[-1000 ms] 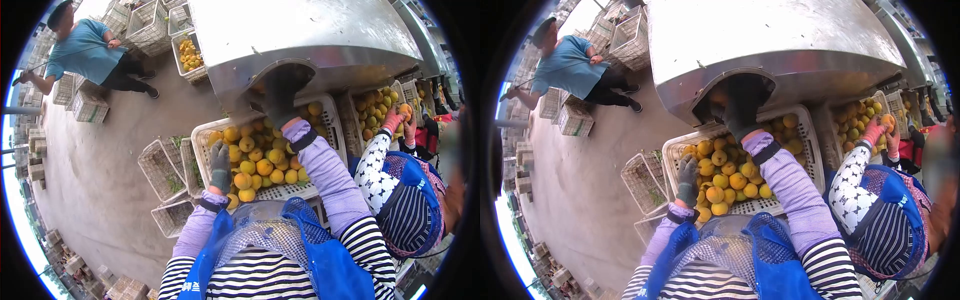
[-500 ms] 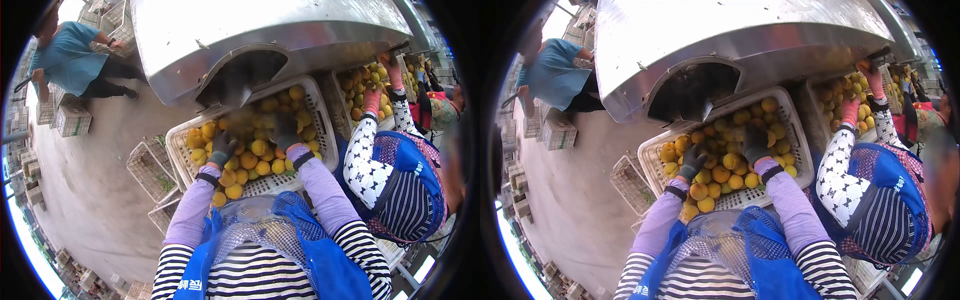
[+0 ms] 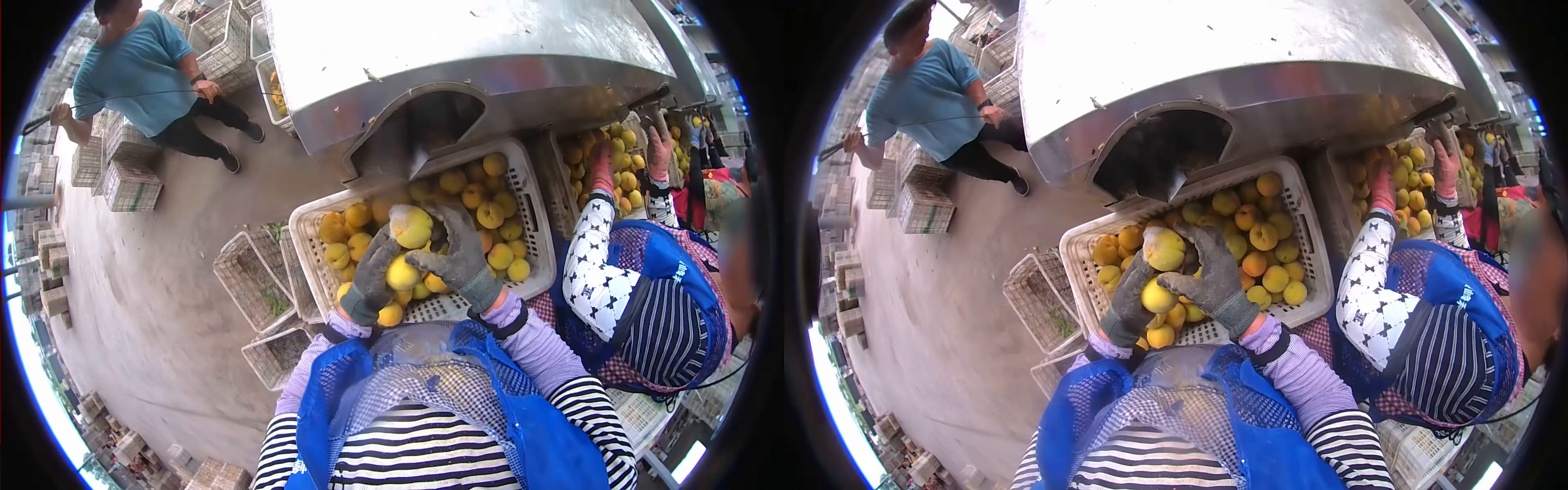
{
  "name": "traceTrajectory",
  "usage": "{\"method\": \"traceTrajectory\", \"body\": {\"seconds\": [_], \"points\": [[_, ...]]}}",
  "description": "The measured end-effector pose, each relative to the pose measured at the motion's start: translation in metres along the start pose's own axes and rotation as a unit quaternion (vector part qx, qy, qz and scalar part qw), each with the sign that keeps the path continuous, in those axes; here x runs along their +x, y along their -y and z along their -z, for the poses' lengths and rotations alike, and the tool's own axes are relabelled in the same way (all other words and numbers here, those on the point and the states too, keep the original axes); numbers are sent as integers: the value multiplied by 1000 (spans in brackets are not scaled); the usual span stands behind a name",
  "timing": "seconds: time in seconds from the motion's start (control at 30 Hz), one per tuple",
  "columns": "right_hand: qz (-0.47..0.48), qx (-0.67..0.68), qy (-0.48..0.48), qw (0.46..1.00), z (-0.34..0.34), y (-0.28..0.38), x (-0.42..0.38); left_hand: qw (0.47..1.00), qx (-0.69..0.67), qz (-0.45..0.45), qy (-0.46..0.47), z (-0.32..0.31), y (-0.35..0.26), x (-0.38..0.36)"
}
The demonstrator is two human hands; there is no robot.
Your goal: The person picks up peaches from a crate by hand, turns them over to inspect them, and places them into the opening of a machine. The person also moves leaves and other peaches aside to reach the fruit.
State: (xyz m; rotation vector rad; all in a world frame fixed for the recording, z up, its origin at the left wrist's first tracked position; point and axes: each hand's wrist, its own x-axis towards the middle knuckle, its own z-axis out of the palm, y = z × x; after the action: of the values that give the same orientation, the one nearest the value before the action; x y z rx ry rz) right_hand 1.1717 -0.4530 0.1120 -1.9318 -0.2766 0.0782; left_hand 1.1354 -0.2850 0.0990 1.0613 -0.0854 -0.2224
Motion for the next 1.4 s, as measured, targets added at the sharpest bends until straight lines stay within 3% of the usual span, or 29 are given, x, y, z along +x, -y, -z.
{"method": "traceTrajectory", "body": {"seconds": [0.17,0.23,0.3,0.37,0.43,0.53,0.63,0.7,0.9,0.97,1.0,1.03,1.1,1.17,1.2,1.23,1.3,1.4], "points": [[87,-87,-90,988,-8,35,20,986,-151,47,-53,-1,-15,5],[129,-115,-138,975,-16,44,36,998,-28,-19,-50,4,-22,12],[103,-172,-159,967,-29,37,63,995,52,-76,-46,12,-22,19],[115,-238,-200,943,-42,-1,90,994,70,-71,-38,18,-20,18],[90,-269,-176,942,-45,-3,95,990,110,-46,-77,39,9,13],[66,-278,-164,944,-55,-8,95,973,216,-52,-59,23,-25,0],[66,-299,-155,939,-57,-2,103,999,-31,-24,-36,27,-23,-3],[75,-331,-148,929,-62,-6,108,994,-99,-8,-37,35,-17,-11],[139,-353,-219,899,-75,24,124,988,118,-50,-88,55,-6,-36],[81,-360,-138,919,-61,34,139,980,150,-60,-116,48,-15,-25],[51,-361,-96,926,-53,34,144,991,-58,-10,-119,43,-22,-18],[87,-334,-75,935,-45,23,143,957,-262,40,-121,35,-35,-12],[111,-243,-43,963,-36,9,134,897,-426,47,-107,36,-29,-9],[30,-86,-36,995,-26,35,96,986,-114,10,-123,26,-33,-11],[-39,8,-37,999,-23,48,70,986,-110,17,-124,26,-29,-9],[-11,-50,-21,998,-25,46,49,986,-106,25,-125,25,-26,-7],[47,-165,12,985,-32,39,17,905,-400,84,-116,34,-5,-1],[120,-200,-51,971,-54,31,-6,910,-381,115,-118,27,1,-9]]}}
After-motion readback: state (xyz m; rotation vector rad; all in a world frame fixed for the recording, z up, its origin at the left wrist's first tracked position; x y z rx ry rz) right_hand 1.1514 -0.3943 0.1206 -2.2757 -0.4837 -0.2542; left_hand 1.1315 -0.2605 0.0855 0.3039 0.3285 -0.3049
